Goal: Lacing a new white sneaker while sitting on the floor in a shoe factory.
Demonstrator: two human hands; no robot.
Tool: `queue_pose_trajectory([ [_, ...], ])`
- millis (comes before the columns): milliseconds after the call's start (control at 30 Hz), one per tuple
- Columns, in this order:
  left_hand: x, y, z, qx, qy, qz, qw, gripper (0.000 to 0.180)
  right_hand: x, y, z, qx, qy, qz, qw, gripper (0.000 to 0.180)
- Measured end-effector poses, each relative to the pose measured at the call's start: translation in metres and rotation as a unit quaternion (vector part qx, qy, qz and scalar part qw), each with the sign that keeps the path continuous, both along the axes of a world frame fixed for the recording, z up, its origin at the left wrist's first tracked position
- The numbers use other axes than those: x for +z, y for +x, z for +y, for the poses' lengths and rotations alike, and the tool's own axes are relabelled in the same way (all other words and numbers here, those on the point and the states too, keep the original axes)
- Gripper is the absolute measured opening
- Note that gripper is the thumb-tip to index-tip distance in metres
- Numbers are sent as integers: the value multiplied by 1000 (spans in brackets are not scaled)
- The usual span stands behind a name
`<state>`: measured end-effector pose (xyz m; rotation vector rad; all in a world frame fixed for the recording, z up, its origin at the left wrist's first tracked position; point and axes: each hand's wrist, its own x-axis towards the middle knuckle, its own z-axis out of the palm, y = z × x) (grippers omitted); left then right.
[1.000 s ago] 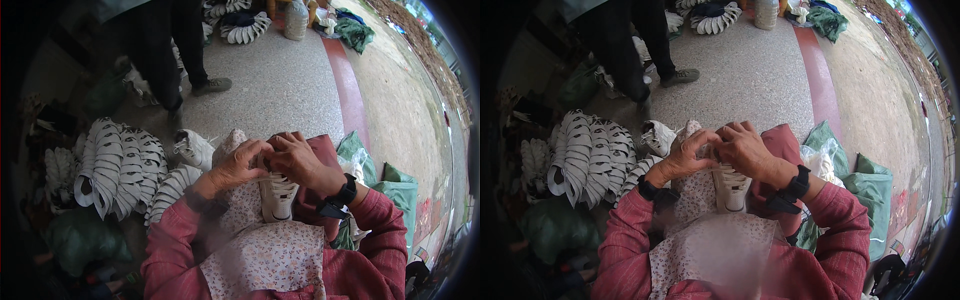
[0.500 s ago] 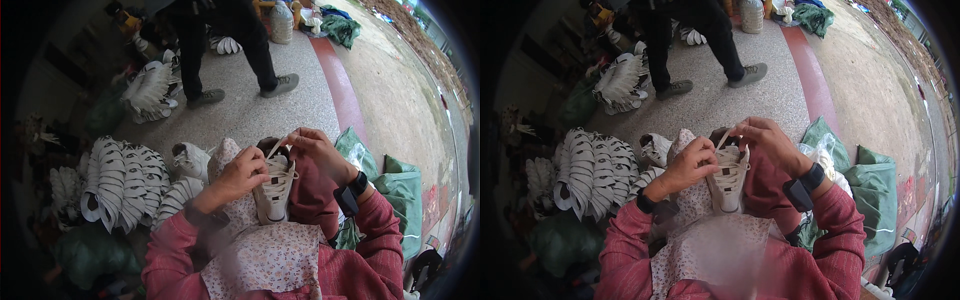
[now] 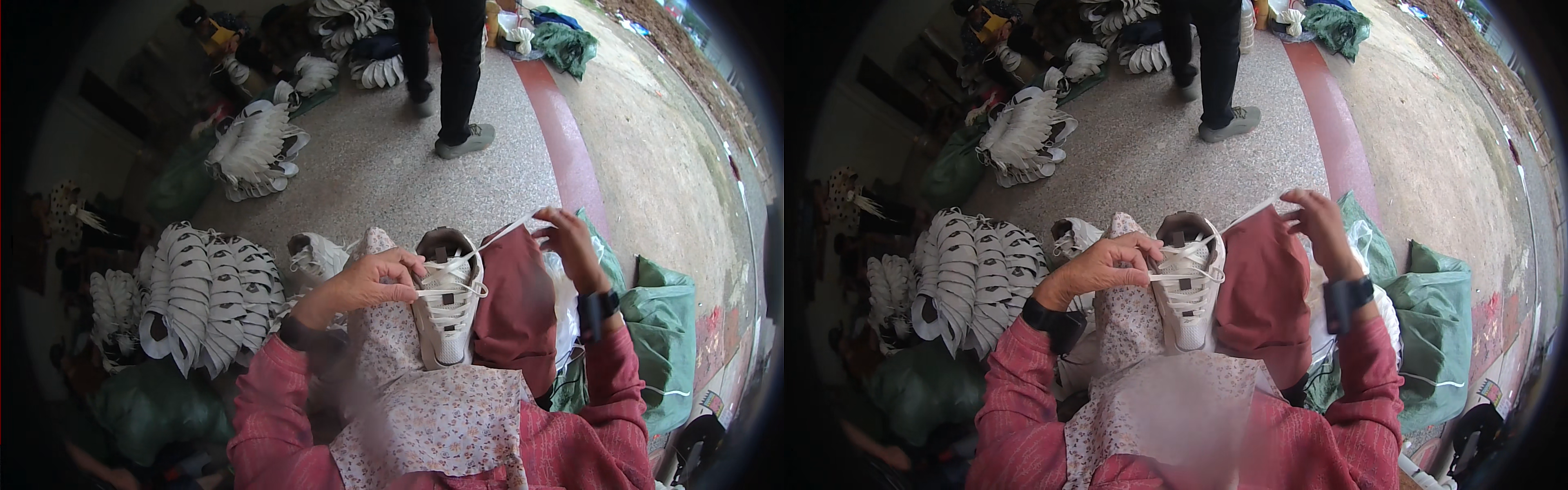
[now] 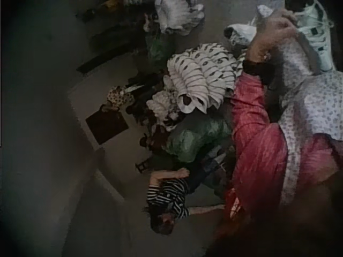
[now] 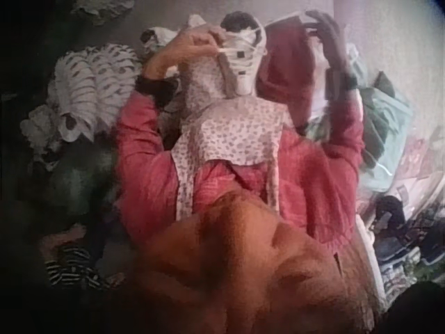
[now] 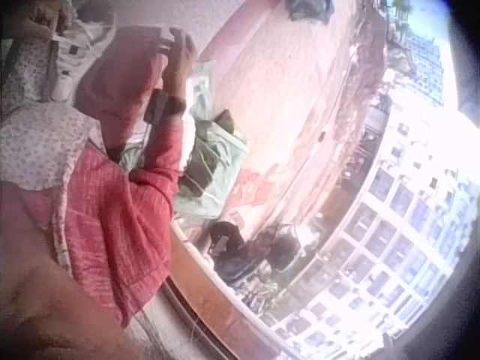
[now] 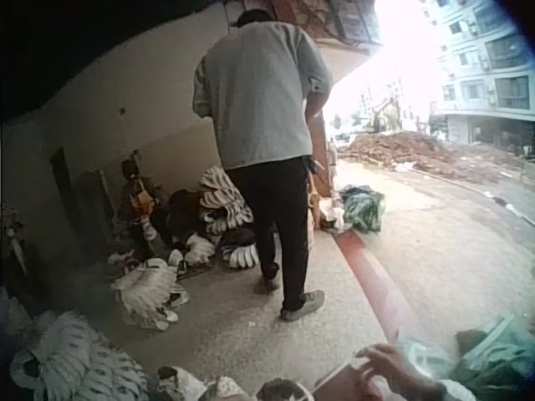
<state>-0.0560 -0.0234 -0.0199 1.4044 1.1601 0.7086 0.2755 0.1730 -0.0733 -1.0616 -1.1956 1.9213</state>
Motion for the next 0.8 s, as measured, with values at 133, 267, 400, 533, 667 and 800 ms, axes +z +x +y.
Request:
queue_pose_trajectory([
  [133, -7, 3, -13, 39, 99, 67, 992, 14, 26, -12, -43, 177, 298, -124, 930, 24],
  [267, 0, 8, -17, 35, 211, 155, 965, 13, 41, -35, -68, 328, 473, -122, 808, 27],
  [400, -1, 5, -24, 30, 141, 111, 983, 13, 36, -45, -64, 322, 590, -178, 719, 14],
  [533, -2, 1, -31, 29, 142, 191, 971, 15, 44, -50, -65, 312, 609, -193, 703, 17],
  [667, -1, 14, -29, 98, 64, 180, 977, 21, 57, -59, -82, 279, 552, -315, 720, 30],
  [800, 8, 21, -12, 140, 31, 145, 979, 25, 59, -54, -76, 191, 360, -329, 852, 39],
])
